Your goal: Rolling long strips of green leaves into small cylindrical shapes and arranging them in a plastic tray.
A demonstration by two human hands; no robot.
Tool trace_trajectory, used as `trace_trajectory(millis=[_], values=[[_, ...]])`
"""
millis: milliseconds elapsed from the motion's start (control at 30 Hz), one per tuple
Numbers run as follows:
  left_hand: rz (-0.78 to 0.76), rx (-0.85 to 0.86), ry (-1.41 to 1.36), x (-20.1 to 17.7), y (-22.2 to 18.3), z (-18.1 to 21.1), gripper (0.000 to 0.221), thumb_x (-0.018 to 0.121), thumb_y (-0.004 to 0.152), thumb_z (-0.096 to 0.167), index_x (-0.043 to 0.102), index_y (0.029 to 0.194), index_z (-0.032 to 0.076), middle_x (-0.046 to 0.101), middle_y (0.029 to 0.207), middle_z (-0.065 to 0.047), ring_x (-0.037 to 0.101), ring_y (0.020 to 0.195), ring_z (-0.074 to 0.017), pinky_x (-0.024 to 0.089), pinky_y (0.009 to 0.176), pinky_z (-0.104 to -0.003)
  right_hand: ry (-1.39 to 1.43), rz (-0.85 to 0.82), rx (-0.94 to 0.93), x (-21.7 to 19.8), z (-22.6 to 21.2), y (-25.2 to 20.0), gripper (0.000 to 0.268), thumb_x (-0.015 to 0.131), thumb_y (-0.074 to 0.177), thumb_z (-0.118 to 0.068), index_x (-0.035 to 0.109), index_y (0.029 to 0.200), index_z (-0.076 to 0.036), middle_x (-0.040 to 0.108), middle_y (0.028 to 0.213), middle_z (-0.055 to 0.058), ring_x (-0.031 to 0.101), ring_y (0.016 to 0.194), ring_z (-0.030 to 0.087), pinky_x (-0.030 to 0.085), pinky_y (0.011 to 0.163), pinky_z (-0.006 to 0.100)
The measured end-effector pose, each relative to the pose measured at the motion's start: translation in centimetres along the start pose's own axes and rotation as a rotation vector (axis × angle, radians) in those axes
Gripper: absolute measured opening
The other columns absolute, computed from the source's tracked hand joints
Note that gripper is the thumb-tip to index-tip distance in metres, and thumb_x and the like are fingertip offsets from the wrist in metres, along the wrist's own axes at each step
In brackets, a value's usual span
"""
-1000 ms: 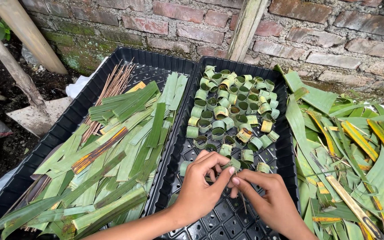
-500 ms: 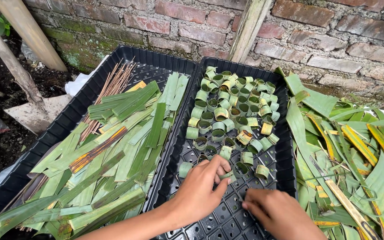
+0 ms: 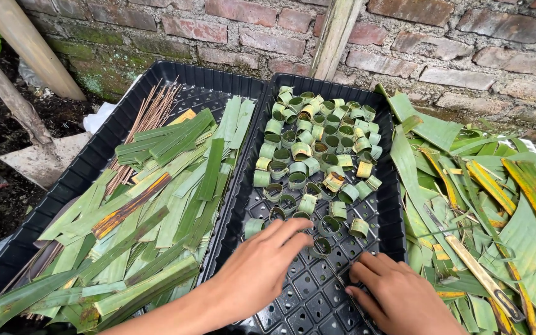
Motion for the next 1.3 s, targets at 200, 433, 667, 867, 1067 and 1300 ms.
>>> trace_trajectory(millis=[200,433,667,867,1067,1300], values=[[-0.014,-0.183,0.068,-2.1,-5.3,-0.4,0.041,0.059,0.08,-0.013,0.06,0.117,0.005,0.042,0.149,-0.016,0.049,0.13,-0.0354,0.064,0.081,-0.049,-0.014,0.119,-0.191,-2.5,-3.2,0.5,0.02,0.057,0.103,-0.04,0.06,0.104,-0.02,0.056,0.106,0.001,0.059,0.088,0.027,0.049,0.07,0.044],[0.42,-0.069,0.18,-1.0,-12.4,3.0,0.013,0.06,0.095,0.003,0.067,0.105,0.005,0.058,0.139,-0.017,0.059,0.127,-0.0355,0.049,0.108,-0.048,0.197,-0.027,-0.162,-2.7,-5.1,3.5,0.037,0.057,0.1,-0.035,0.061,0.135,-0.024,0.052,0.143,-0.001,0.06,0.125,0.024,0.055,0.093,0.046],[0.817,-0.594,0.06,-0.3,-16.8,2.9,0.035,0.047,0.101,0.025,0.081,0.099,0.016,0.068,0.133,0.0,0.055,0.136,-0.0257,0.053,0.106,-0.041,0.099,-0.193,-0.176,-6.6,-9.9,6.4,0.03,0.056,0.101,-0.042,0.065,0.127,-0.028,0.063,0.123,-0.008,0.068,0.105,0.021,0.058,0.076,0.045],[0.706,-0.654,0.026,-1.9,-19.6,2.1,0.032,0.048,0.104,0.033,0.074,0.11,0.016,0.061,0.143,-0.004,0.047,0.142,-0.0266,0.048,0.104,-0.048,0.111,-0.062,-0.376,-9.7,-16.2,12.0,0.023,0.061,0.098,-0.032,0.07,0.116,-0.021,0.067,0.113,-0.004,0.072,0.092,0.019,0.061,0.064,0.04],[0.511,-0.675,0.127,-3.7,-21.1,-1.5,0.043,0.038,0.108,0.039,0.061,0.129,0.009,0.037,0.161,-0.014,0.028,0.151,-0.0336,0.034,0.109,-0.054,0.11,0.007,-0.708,-7.5,-22.2,19.8,0.04,0.071,0.094,-0.026,0.06,0.13,-0.012,0.058,0.132,0.006,0.058,0.119,0.031,0.052,0.093,0.047],[0.445,-0.83,0.356,-6.3,-22.2,-6.2,0.047,0.042,0.107,0.028,0.043,0.149,0.007,0.034,0.16,-0.021,0.031,0.147,-0.0399,0.035,0.11,-0.056,-0.106,-0.008,-0.672,-4.8,-24.8,24.2,0.07,0.074,0.092,-0.042,0.044,0.146,-0.01,0.047,0.144,0.011,0.047,0.128,0.032,0.055,0.09,0.05]])
Point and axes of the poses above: each hand's wrist, its own y-axis towards the middle knuckle, its own x-axis out of the palm, z = x × y, the point moved 3 cm from there along y, towards the middle knuckle
